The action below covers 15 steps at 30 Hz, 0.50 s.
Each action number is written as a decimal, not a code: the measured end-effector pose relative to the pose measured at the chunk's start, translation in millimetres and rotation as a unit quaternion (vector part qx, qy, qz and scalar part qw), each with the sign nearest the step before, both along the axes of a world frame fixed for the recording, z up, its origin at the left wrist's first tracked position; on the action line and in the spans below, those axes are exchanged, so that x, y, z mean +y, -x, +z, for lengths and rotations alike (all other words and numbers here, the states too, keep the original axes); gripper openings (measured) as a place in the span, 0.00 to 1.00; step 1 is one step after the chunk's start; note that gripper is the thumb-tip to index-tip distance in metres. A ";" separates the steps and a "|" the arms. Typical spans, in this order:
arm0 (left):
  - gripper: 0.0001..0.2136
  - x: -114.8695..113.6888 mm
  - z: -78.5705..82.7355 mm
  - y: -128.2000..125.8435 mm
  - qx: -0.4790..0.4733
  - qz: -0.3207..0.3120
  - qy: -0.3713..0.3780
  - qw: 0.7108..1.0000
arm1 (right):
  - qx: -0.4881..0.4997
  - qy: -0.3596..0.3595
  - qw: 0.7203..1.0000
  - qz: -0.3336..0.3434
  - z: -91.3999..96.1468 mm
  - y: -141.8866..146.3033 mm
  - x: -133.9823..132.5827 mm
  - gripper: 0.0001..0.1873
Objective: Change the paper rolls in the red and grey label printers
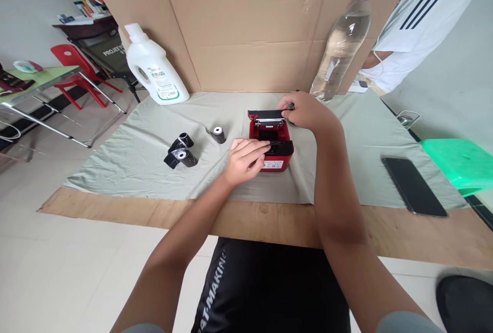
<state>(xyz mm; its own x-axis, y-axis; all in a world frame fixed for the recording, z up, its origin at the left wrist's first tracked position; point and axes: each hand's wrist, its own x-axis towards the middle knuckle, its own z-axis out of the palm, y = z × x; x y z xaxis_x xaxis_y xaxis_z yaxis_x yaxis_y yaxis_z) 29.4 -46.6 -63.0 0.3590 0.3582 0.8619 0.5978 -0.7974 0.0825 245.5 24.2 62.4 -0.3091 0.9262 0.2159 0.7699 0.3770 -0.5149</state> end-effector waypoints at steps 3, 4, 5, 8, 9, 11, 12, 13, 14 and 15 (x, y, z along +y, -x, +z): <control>0.12 -0.6 0.4 -3.0 0.009 -0.013 -0.001 1.000 | -0.005 0.003 1.000 -0.006 1.9 1.8 -0.8 0.13; 0.13 -0.9 0.2 -4.5 0.013 -0.013 -0.001 1.000 | -0.008 0.003 1.000 -0.006 2.5 2.1 -1.2 0.13; 0.13 -1.4 -0.2 -6.2 0.018 -0.012 -0.002 1.000 | -0.009 0.004 1.000 -0.005 3.0 2.3 -1.5 0.13; 0.14 -3.2 -1.4 -12.4 0.036 -0.007 -0.008 0.999 | -0.008 0.013 1.000 -0.005 4.0 2.5 -2.6 0.13; 0.14 -4.0 -1.5 -14.5 0.043 -0.006 -0.008 0.999 | -0.008 0.015 1.000 -0.005 4.1 2.7 -2.8 0.14; 0.15 -5.9 -0.6 -18.4 0.061 0.002 -0.004 0.998 | -0.009 0.014 1.000 -0.005 4.1 3.1 -2.9 0.14; 0.16 -6.9 0.2 -19.8 0.069 0.009 -0.001 0.998 | -0.011 0.011 1.000 -0.005 4.0 3.5 -2.8 0.14; 0.16 -7.9 1.1 -20.9 0.076 0.016 0.002 0.997 | -0.012 0.007 1.000 -0.005 3.9 3.9 -2.7 0.14; 0.17 -8.8 2.1 -21.5 0.082 0.022 0.007 0.996 | -0.013 0.005 1.000 -0.007 3.8 4.2 -2.5 0.14; 0.17 -9.6 3.1 -21.8 0.087 0.024 0.013 0.996 | -0.014 0.004 1.000 -0.009 3.7 4.5 -2.3 0.14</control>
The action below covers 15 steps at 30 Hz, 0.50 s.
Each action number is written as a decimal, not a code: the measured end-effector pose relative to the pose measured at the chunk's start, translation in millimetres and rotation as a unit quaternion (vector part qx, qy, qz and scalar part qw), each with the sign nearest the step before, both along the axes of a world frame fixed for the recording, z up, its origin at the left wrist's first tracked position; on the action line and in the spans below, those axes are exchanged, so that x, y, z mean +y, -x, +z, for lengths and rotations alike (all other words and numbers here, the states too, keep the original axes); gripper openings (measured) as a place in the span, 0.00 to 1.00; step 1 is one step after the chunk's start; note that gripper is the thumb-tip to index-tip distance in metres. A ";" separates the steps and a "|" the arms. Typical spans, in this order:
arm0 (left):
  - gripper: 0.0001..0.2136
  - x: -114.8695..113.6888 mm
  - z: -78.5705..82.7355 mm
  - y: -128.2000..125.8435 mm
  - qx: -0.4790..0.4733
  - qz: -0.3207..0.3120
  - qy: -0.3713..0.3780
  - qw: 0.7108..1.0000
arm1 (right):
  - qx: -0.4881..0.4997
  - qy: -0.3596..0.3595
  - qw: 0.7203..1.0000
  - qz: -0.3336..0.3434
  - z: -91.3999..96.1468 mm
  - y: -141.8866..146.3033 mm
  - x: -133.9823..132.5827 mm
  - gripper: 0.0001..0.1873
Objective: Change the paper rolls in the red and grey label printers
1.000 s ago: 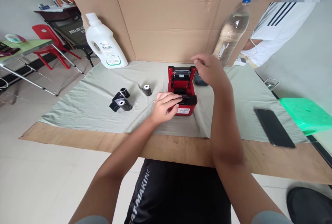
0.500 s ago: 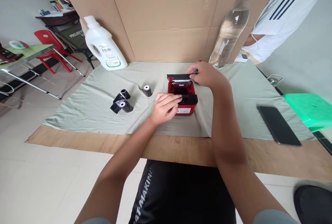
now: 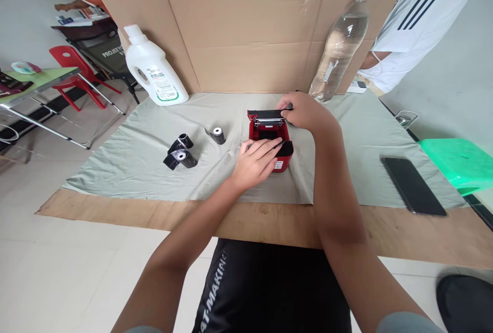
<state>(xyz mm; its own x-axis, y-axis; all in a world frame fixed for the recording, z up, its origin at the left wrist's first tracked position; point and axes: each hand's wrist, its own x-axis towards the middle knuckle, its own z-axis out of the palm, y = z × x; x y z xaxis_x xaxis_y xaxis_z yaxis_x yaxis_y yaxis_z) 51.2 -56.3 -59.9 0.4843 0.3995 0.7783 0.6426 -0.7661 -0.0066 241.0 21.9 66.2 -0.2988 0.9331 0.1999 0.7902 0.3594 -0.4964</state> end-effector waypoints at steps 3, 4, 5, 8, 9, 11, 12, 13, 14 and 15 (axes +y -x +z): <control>0.17 -2.1 1.7 0.8 0.013 -0.014 0.015 1.000 | 0.000 0.003 1.000 -0.003 -0.3 0.1 0.7 0.14; 0.17 -2.5 1.8 1.1 0.015 -0.021 0.017 1.000 | -0.001 0.003 1.000 -0.002 -0.6 -0.2 1.1 0.14; 0.17 -2.9 1.8 1.4 0.016 -0.026 0.016 0.999 | -0.001 0.001 1.000 -0.001 -0.9 -0.6 1.5 0.13; 0.16 -3.0 0.9 1.8 0.014 -0.035 0.008 0.999 | -0.004 -0.002 1.000 0.004 -1.6 -2.2 2.5 0.13; 0.16 -2.7 0.4 1.9 0.011 -0.037 0.001 0.999 | -0.005 -0.001 1.000 0.006 -1.5 -2.7 2.5 0.13; 0.15 -1.7 -1.0 2.8 0.004 -0.044 -0.014 0.999 | -0.008 0.005 1.000 0.012 -0.2 -3.6 1.7 0.12; 0.15 -1.1 -1.7 3.6 -0.002 -0.048 -0.022 0.999 | -0.012 0.011 1.000 0.017 1.0 -4.0 0.8 0.12; 0.15 -0.5 -2.5 4.6 -0.007 -0.049 -0.028 0.998 | -0.018 0.019 0.999 0.022 2.6 -4.2 -0.3 0.11; 0.14 0.0 -3.2 5.8 -0.011 -0.048 -0.032 0.998 | -0.027 0.031 0.999 0.028 4.4 -4.3 -1.5 0.10; 0.14 0.5 -3.7 7.1 -0.013 -0.043 -0.035 0.998 | -0.038 0.049 0.997 0.035 6.2 -4.3 -2.7 0.10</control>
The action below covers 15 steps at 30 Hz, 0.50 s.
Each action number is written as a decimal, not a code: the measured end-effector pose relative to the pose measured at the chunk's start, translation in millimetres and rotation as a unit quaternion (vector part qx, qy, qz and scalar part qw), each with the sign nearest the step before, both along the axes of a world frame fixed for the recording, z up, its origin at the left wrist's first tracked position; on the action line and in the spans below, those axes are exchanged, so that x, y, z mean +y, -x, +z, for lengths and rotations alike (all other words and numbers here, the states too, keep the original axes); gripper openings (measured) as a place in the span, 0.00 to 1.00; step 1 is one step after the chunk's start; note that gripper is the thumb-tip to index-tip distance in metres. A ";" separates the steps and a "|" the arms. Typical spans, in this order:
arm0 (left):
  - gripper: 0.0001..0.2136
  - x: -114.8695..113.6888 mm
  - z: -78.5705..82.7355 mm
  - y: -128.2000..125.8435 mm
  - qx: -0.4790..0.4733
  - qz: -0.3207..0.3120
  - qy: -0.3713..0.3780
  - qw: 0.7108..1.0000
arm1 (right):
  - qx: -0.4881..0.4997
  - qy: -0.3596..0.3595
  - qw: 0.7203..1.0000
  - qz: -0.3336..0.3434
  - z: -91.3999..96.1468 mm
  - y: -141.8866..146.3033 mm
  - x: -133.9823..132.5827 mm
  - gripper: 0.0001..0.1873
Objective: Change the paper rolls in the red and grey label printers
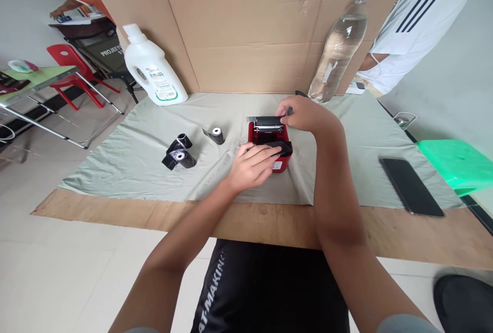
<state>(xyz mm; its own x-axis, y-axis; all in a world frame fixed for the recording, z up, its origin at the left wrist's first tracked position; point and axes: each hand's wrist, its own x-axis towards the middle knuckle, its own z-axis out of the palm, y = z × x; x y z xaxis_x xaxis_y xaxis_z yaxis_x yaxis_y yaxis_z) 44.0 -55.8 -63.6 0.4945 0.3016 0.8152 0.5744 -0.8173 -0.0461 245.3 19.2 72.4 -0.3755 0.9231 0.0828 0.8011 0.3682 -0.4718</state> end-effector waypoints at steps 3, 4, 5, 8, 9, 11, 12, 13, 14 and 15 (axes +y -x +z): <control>0.13 0.6 -0.3 4.0 -0.011 0.014 -0.011 1.000 | -0.036 0.077 0.996 0.015 4.3 0.6 -2.6 0.10; 0.13 0.5 0.0 5.2 -0.022 0.009 -0.017 1.000 | -0.043 0.100 0.994 0.019 5.1 0.9 -3.1 0.10; 0.14 0.4 0.2 6.3 -0.036 0.000 -0.024 0.999 | -0.046 0.116 0.992 0.023 5.6 1.2 -3.4 0.10; 0.15 1.2 0.1 9.5 -0.101 -0.019 -0.022 0.994 | -0.053 0.123 0.991 0.015 6.1 1.9 -4.2 0.08; 0.16 2.1 -0.4 10.8 -0.130 -0.012 -0.012 0.991 | -0.056 0.120 0.991 0.006 6.1 1.9 -4.5 0.08; 0.18 4.9 -1.7 13.7 -0.181 0.018 0.022 0.983 | -0.054 0.120 0.991 -0.008 5.5 1.6 -4.6 0.06; 0.19 6.7 -2.4 15.2 -0.197 0.034 0.038 0.979 | -0.054 0.122 0.991 -0.011 4.8 1.4 -4.3 0.05; 0.19 8.5 -2.9 16.5 -0.205 0.048 0.053 0.976 | -0.055 0.126 0.990 -0.010 3.9 1.4 -3.8 0.05; 0.19 10.3 -3.3 17.7 -0.203 0.059 0.071 0.975 | -0.057 0.130 0.990 -0.008 2.7 1.4 -2.9 0.06; 0.19 11.9 -3.6 18.5 -0.197 0.065 0.091 0.974 | -0.062 0.136 0.989 -0.004 1.4 1.7 -1.7 0.08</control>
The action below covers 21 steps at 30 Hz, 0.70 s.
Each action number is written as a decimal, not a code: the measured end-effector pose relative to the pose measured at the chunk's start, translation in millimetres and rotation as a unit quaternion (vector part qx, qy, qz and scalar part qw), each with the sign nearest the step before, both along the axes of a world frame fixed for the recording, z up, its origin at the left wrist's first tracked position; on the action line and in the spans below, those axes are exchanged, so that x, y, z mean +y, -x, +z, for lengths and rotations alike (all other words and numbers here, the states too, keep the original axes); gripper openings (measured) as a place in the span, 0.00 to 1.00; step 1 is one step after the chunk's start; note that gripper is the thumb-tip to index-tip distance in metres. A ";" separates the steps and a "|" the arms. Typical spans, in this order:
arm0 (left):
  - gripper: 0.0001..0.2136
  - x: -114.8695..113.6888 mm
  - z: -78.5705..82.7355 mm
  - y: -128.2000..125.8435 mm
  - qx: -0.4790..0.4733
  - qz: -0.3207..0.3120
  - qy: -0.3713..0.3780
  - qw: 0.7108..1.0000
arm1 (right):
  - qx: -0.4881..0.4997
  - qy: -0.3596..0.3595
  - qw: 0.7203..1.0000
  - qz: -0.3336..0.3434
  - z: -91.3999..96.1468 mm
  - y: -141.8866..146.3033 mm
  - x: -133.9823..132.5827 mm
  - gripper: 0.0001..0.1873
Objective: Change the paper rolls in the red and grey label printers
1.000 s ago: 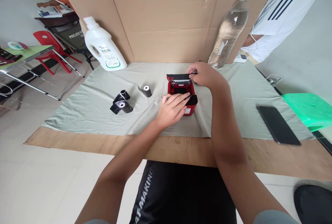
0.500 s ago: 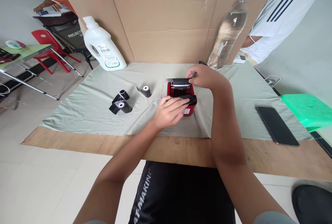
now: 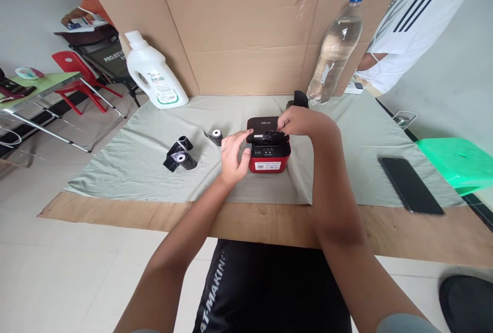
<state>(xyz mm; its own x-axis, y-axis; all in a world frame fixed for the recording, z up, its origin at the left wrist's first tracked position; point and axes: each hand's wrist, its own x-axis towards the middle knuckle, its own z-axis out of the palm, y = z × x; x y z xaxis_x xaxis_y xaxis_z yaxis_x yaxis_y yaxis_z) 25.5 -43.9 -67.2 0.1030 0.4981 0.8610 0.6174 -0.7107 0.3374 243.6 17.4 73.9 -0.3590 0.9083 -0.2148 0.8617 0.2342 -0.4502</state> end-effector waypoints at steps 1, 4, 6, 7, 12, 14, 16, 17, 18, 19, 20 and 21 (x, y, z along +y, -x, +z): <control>0.19 1.3 -0.2 0.5 0.009 -0.003 0.023 1.000 | -0.009 0.008 1.000 0.002 -1.2 0.4 1.3 0.09; 0.18 3.3 -0.6 0.1 0.030 -0.020 0.069 0.997 | -0.039 0.028 0.999 -0.009 -3.5 2.2 4.9 0.10; 0.18 3.8 -0.5 -0.9 0.029 -0.022 0.081 0.996 | -0.054 0.030 0.998 -0.029 -4.1 2.5 6.9 0.07; 0.18 4.0 -0.3 -1.4 0.022 -0.020 0.087 0.996 | -0.058 0.029 0.997 -0.037 -4.4 2.1 8.0 0.07; 0.17 8.7 1.2 -5.5 -0.007 0.004 0.119 0.993 | -0.071 0.054 0.994 -0.067 -12.4 -6.3 17.7 0.14; 0.17 10.7 1.0 -7.3 -0.008 0.005 0.117 0.993 | -0.052 0.071 0.993 -0.079 -17.6 -10.7 22.1 0.18; 0.18 11.3 0.0 -8.2 -0.008 -0.005 0.110 0.994 | -0.026 0.085 0.993 -0.077 -21.8 -13.9 24.9 0.18; 0.19 11.1 -0.7 -8.1 -0.004 -0.012 0.108 0.994 | -0.016 0.090 0.993 -0.073 -23.0 -14.9 25.4 0.18; 0.20 10.5 -1.5 -7.7 0.007 -0.021 0.106 0.994 | -0.009 0.095 0.993 -0.069 -23.7 -15.5 25.4 0.18; 0.21 9.9 -2.4 -7.0 0.024 -0.030 0.105 0.994 | -0.005 0.097 0.993 -0.065 -23.8 -15.6 25.0 0.17; 0.22 9.3 -3.3 -6.1 0.043 -0.041 0.105 0.993 | -0.002 0.100 0.993 -0.060 -23.4 -15.3 24.3 0.18; 0.23 8.9 -4.0 -5.2 0.062 -0.051 0.106 0.991 | 0.001 0.102 0.993 -0.056 -22.8 -14.6 23.6 0.18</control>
<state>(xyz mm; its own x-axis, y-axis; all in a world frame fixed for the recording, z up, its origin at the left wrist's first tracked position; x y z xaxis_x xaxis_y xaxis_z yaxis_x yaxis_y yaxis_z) 30.7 -35.0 -71.2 0.2601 0.6473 0.7165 0.5913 -0.6934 0.4118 258.3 41.0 51.1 -0.2591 0.8803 -0.3973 0.8763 0.0412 -0.4801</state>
